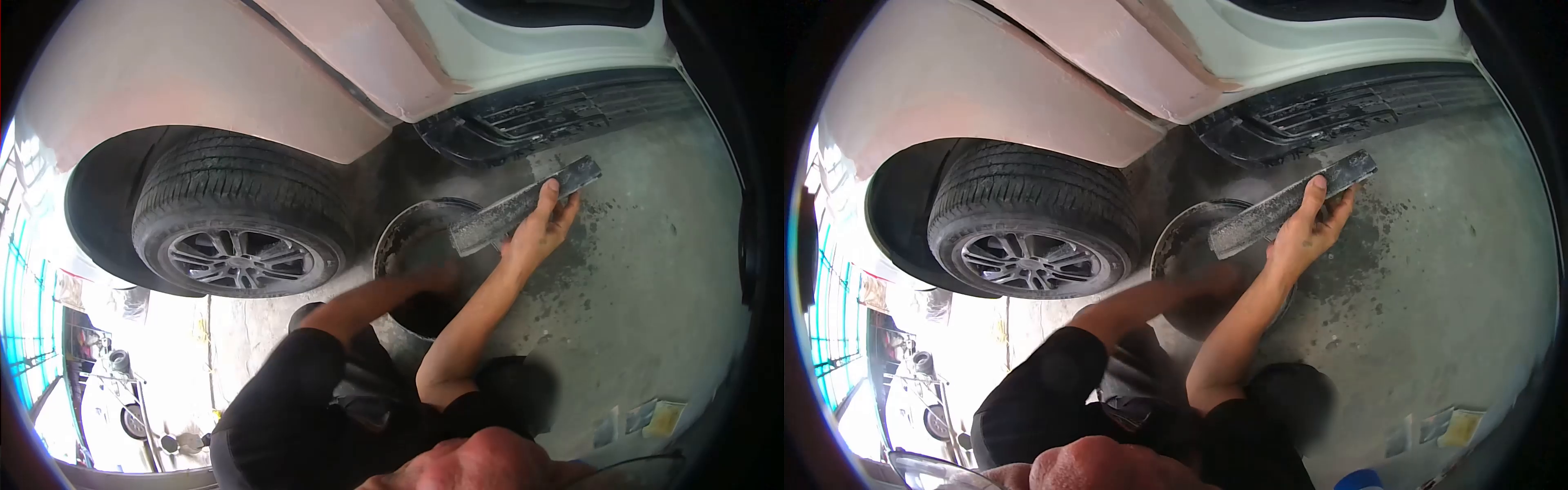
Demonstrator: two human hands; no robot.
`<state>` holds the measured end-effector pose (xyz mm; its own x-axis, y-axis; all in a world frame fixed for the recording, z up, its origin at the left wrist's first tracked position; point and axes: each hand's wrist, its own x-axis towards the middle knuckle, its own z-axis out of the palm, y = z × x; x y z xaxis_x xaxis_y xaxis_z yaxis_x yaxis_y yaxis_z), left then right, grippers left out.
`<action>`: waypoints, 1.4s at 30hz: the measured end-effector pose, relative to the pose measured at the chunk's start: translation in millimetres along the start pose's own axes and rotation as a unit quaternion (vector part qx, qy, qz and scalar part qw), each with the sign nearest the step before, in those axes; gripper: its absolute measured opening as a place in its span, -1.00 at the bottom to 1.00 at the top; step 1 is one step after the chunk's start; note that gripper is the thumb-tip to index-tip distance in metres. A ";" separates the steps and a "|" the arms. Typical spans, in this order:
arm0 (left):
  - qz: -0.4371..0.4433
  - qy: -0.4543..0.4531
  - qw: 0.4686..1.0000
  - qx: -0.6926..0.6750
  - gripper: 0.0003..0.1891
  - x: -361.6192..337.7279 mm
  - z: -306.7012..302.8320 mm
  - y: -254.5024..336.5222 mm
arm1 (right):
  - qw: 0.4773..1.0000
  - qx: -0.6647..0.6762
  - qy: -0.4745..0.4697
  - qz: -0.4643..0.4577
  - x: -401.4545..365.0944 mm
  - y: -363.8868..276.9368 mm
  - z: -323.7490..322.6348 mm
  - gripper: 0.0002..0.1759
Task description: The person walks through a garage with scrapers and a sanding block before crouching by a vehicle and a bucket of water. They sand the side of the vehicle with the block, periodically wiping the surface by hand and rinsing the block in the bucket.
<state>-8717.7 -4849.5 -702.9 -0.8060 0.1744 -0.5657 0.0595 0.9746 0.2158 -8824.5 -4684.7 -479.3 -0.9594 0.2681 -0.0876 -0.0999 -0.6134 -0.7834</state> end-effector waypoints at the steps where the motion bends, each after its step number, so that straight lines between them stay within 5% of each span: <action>1: -0.018 0.035 0.999 -0.017 -0.64 -14.8 -24.1 3.2 | 1.000 0.000 -0.003 0.000 2.4 4.0 -1.6 -0.23; 4: -0.059 0.335 0.916 -0.215 -0.68 -89.2 -162.0 20.8 | 1.000 0.006 -0.011 0.015 2.7 0.1 -0.3 -0.26; 6: 0.046 0.462 0.885 -0.023 -0.78 -148.8 -254.7 23.2 | 1.000 0.017 -0.021 0.014 3.2 7.9 1.3 -0.25; 7: 0.135 0.557 0.813 0.101 -0.91 -162.5 -290.7 11.3 | 0.999 0.019 -0.028 0.016 2.9 14.2 0.6 -0.25; 8: 0.092 0.592 0.770 0.219 -0.75 -177.1 -328.4 0.3 | 0.999 0.019 -0.035 0.019 2.0 19.4 0.0 -0.26; 9: 0.138 0.595 0.718 0.334 -0.73 -202.6 -372.8 7.0 | 0.999 0.015 -0.047 0.012 1.5 23.3 0.1 -0.26; 12: 0.002 0.599 0.627 0.498 -0.44 -221.3 -426.4 15.7 | 0.997 0.007 -0.081 -0.002 0.7 30.8 3.6 -0.26; 15: -0.008 0.446 0.674 0.589 -0.19 -193.0 -411.3 17.3 | 0.996 0.001 -0.094 -0.002 -5.1 33.1 7.5 -0.25; 20: -0.072 0.336 0.538 0.770 -0.24 -118.4 -341.9 -19.1 | 0.994 -0.028 -0.105 -0.013 -6.8 35.9 8.2 -0.21; 25: -0.073 0.198 0.550 0.808 -0.22 -91.6 -292.3 -50.2 | 0.989 -0.074 -0.125 0.024 -1.7 42.7 3.0 -0.24; 31: -0.066 0.296 0.579 0.757 -0.10 -146.3 -339.1 -19.5 | 0.974 -0.154 -0.165 -0.003 -9.4 39.9 4.6 -0.27; 33: -0.072 0.340 0.658 0.668 -0.06 -163.3 -359.2 -16.7 | 0.970 -0.169 -0.177 -0.013 -13.8 33.2 8.5 -0.27; 36: -0.132 0.524 0.703 0.463 -0.05 -199.9 -399.8 5.3 | 0.965 -0.176 -0.196 0.006 -19.2 31.4 14.2 -0.28; 39: -0.196 0.511 0.670 0.501 -0.09 -185.6 -389.9 15.7 | 0.961 -0.161 -0.225 0.012 -29.0 35.5 21.4 -0.28; 42: -0.127 0.465 0.645 0.593 -0.07 -159.2 -358.5 -2.1 | 0.958 -0.128 -0.251 -0.053 -32.4 46.7 28.6 -0.25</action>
<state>-8800.6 -4929.7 -327.9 -0.8507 0.3654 0.3779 -0.1804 0.4722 -0.8628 -8805.6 -4743.3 -495.5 -0.9596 -0.1116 0.2583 -0.1983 -0.3831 -0.9022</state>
